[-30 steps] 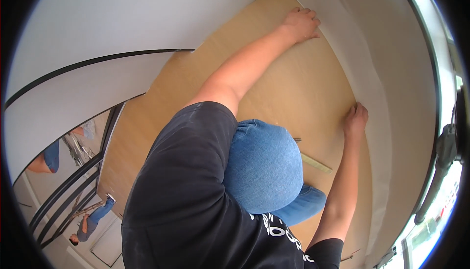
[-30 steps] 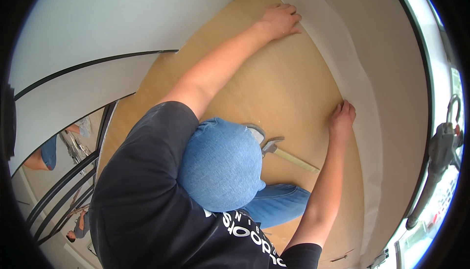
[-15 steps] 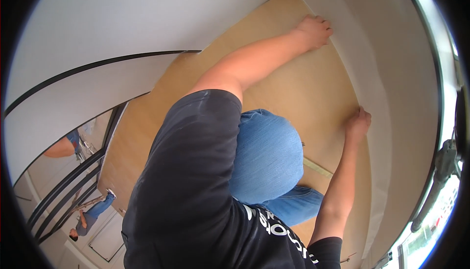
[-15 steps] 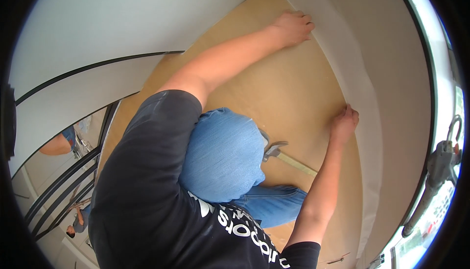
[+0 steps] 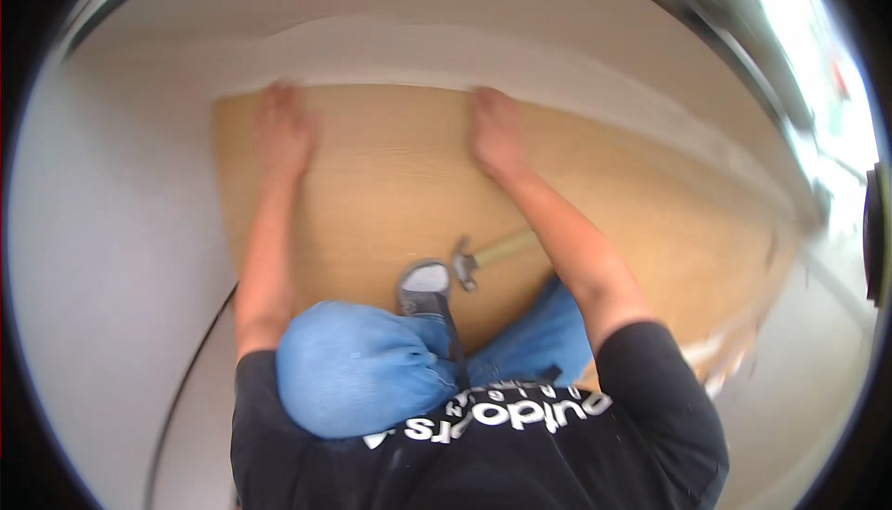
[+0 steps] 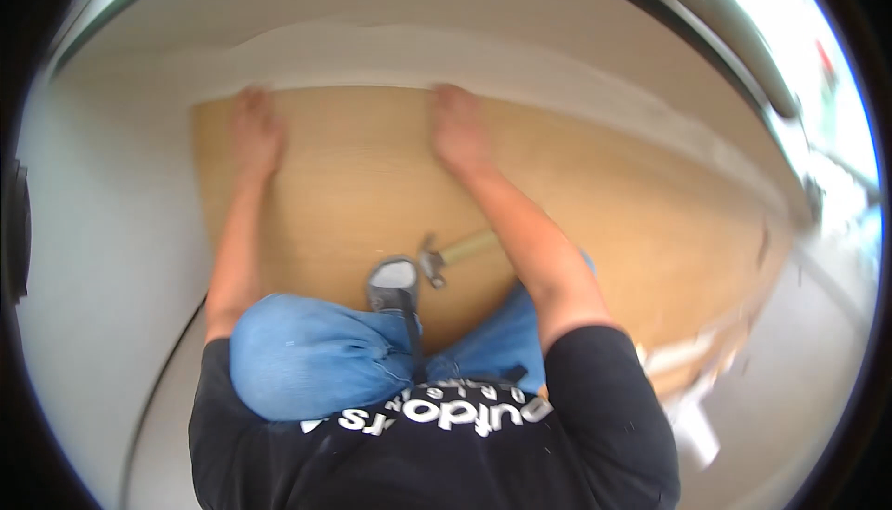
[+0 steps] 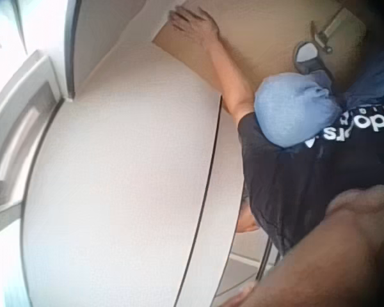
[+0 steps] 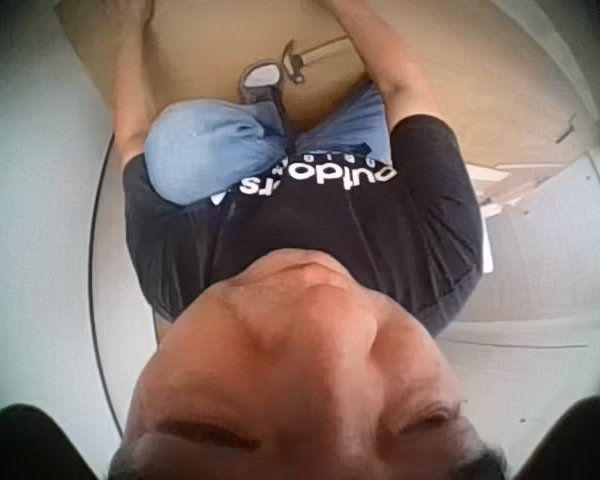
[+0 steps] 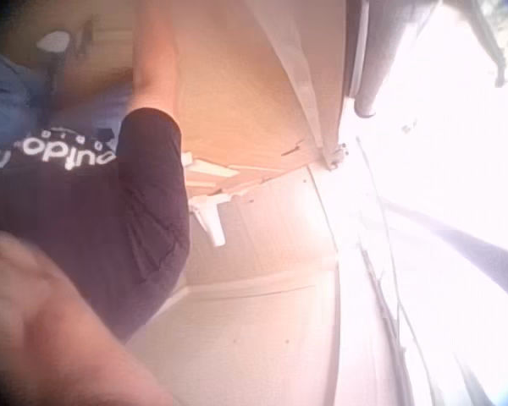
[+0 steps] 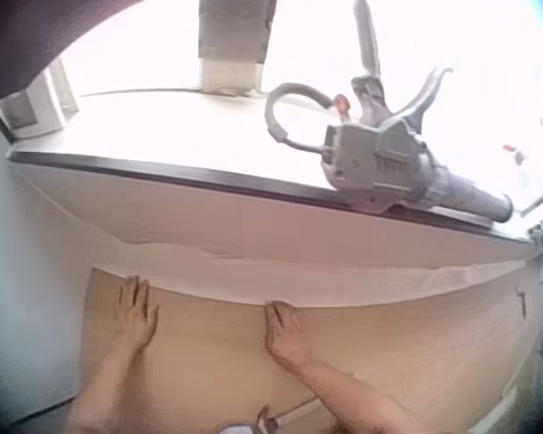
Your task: The person positions wooden floor panels against the wall, taps them into place with a hammer, and applies a white adhesive trim strip along the base of the wall, trimming it to length with a utility knife.
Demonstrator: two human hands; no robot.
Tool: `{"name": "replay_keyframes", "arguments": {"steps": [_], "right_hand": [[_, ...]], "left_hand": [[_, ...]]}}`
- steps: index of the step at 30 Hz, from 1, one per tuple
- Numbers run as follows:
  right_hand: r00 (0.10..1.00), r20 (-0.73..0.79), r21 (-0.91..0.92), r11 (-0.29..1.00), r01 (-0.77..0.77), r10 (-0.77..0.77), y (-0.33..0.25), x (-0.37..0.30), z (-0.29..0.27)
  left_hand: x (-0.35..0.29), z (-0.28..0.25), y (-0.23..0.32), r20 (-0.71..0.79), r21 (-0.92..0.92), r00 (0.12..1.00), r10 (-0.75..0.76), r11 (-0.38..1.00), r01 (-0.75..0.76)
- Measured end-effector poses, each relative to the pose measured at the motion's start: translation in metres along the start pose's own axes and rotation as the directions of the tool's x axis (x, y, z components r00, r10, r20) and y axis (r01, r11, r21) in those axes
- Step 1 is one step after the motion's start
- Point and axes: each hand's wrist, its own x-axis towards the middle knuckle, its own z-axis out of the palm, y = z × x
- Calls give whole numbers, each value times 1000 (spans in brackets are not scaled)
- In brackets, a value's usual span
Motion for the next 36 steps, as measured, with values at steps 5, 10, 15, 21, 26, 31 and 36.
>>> {"name": "replay_keyframes", "arguments": {"steps": [5, 10, 15, 21, 26, 31, 36], "right_hand": [[939, -267, 63, 976, -209, 218, 81, -36, -57], [706, -595, 60, 897, -438, 385, 194, -63, -131], [845, -414, -99, 905, -413, 340, 199, -97, -118], [954, -277, -110, 982, -153, 117, 216, -75, -130], [978, -208, -93, 995, -29, 9, 222, -54, -138], [948, -309, -90, 990, -111, 78, 220, -48, -123], [941, 63, -86, 942, -326, 332, 204, -40, -126]], "left_hand": [[16, -22, 22, -99, -132, 988, 117, 983, -130], [17, -34, 11, -106, -131, 991, 81, 987, -95], [31, -61, 69, 61, -3, 992, 108, 994, -108], [68, -55, 184, -11, -257, 879, 478, 848, -464], [84, -49, 198, -65, -317, 901, 428, 848, -426], [94, -47, 208, 83, -367, 904, 419, 856, -363], [92, -52, 192, 203, -311, 888, 413, 887, -341]]}}
